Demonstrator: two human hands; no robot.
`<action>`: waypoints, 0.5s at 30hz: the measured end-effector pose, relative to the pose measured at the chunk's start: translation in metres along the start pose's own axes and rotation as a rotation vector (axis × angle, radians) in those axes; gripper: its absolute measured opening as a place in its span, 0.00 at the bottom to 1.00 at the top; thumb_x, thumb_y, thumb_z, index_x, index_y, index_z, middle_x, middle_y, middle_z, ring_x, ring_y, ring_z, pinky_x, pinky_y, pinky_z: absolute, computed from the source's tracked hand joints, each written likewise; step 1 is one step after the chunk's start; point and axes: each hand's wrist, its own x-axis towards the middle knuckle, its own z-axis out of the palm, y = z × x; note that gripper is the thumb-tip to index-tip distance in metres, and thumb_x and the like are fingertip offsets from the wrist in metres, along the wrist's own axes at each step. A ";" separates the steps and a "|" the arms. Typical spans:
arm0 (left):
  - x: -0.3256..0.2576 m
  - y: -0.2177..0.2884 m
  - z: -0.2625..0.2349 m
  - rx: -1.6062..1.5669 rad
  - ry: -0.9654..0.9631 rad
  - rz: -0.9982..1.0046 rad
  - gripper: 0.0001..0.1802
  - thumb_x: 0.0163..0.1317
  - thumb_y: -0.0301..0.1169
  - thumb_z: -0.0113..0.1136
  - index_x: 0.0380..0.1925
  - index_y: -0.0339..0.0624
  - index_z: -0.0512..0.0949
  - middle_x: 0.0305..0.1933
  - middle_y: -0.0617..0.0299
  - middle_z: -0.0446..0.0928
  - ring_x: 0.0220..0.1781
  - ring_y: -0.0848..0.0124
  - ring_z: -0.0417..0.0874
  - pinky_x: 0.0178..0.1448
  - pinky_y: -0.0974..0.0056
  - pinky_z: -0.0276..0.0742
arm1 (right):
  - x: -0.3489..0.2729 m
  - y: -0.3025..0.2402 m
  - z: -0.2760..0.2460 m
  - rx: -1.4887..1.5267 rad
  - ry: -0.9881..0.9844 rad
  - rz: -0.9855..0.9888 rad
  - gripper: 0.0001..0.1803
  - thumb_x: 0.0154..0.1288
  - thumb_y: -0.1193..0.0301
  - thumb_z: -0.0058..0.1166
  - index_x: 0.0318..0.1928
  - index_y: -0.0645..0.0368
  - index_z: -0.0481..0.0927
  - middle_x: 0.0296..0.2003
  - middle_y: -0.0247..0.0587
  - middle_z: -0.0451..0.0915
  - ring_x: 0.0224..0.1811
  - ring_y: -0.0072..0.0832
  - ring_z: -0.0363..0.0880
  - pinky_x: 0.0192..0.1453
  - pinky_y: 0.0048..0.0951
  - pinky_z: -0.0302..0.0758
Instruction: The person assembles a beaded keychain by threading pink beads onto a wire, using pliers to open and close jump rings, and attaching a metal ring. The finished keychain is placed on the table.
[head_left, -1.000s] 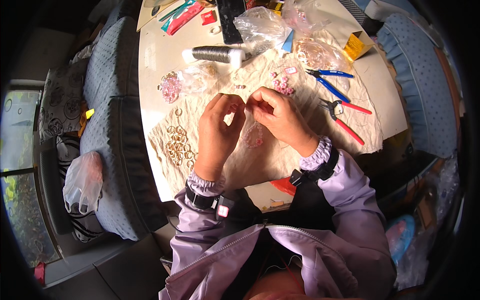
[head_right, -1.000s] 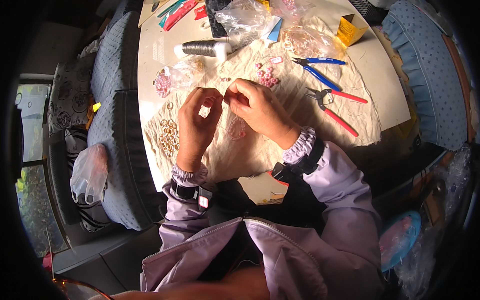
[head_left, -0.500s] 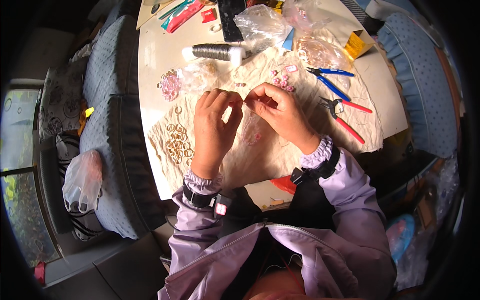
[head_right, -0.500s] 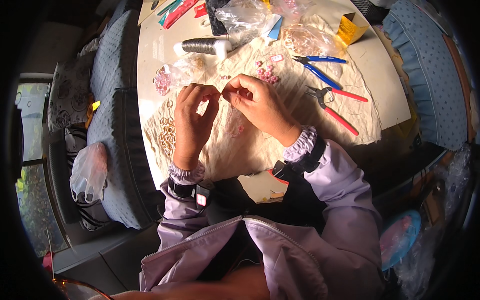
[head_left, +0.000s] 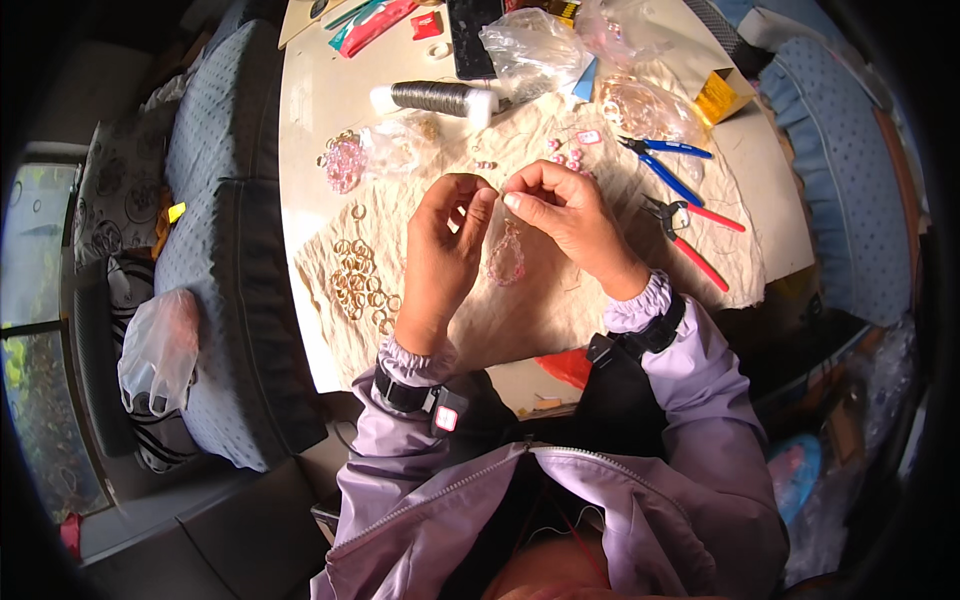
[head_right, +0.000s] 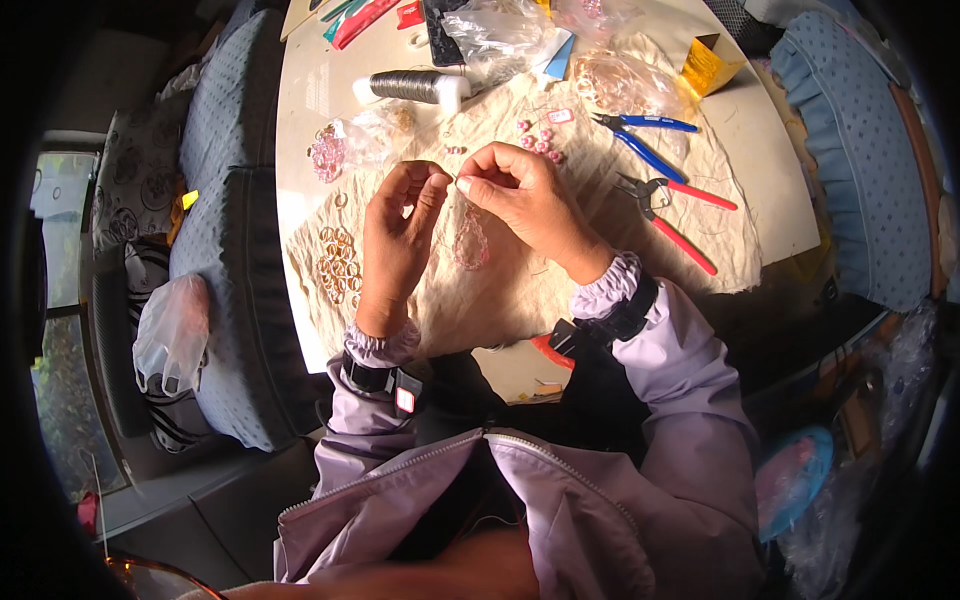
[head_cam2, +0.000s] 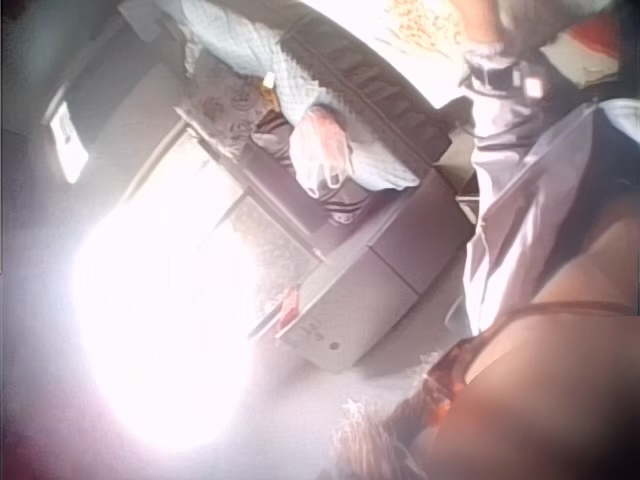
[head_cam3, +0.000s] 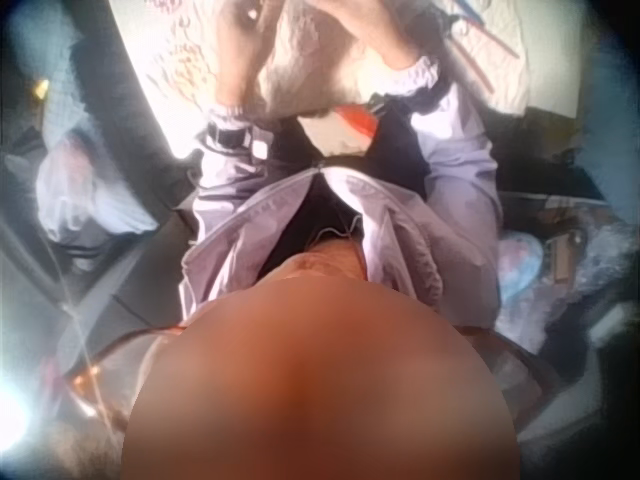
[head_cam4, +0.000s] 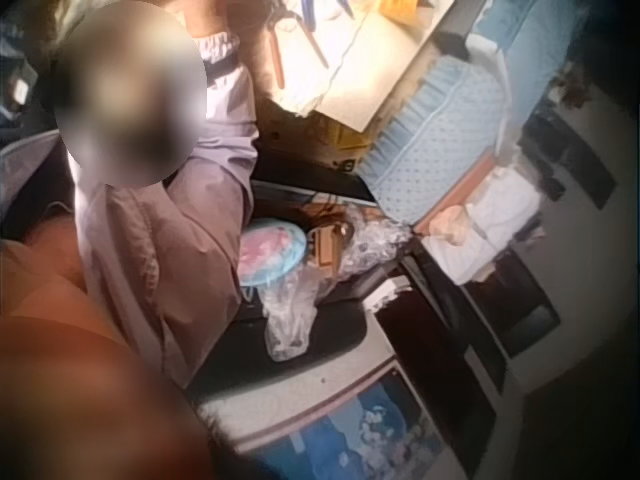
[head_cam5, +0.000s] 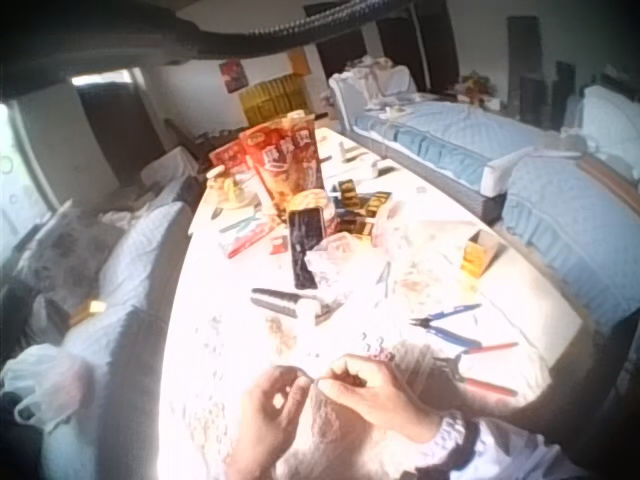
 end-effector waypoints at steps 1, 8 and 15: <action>-0.004 -0.003 0.002 -0.061 -0.012 -0.051 0.09 0.75 0.31 0.57 0.42 0.35 0.78 0.37 0.63 0.79 0.39 0.76 0.77 0.47 0.68 0.74 | 0.001 0.000 -0.001 -0.013 0.020 0.030 0.05 0.73 0.74 0.58 0.44 0.63 0.80 0.37 0.25 0.79 0.41 0.11 0.74 0.48 0.17 0.72; -0.027 -0.013 0.009 -0.420 -0.210 -0.316 0.11 0.78 0.34 0.52 0.45 0.35 0.76 0.38 0.63 0.79 0.39 0.76 0.79 0.49 0.69 0.74 | -0.001 -0.002 -0.003 0.074 0.052 0.022 0.05 0.72 0.74 0.58 0.43 0.64 0.80 0.36 0.25 0.79 0.39 0.10 0.72 0.45 0.17 0.73; -0.024 -0.008 0.010 -0.586 -0.229 -0.387 0.09 0.75 0.33 0.55 0.46 0.39 0.78 0.36 0.64 0.80 0.34 0.78 0.77 0.42 0.72 0.73 | -0.001 -0.001 -0.003 0.027 0.065 -0.035 0.06 0.72 0.74 0.57 0.44 0.64 0.80 0.37 0.27 0.79 0.40 0.11 0.73 0.46 0.18 0.73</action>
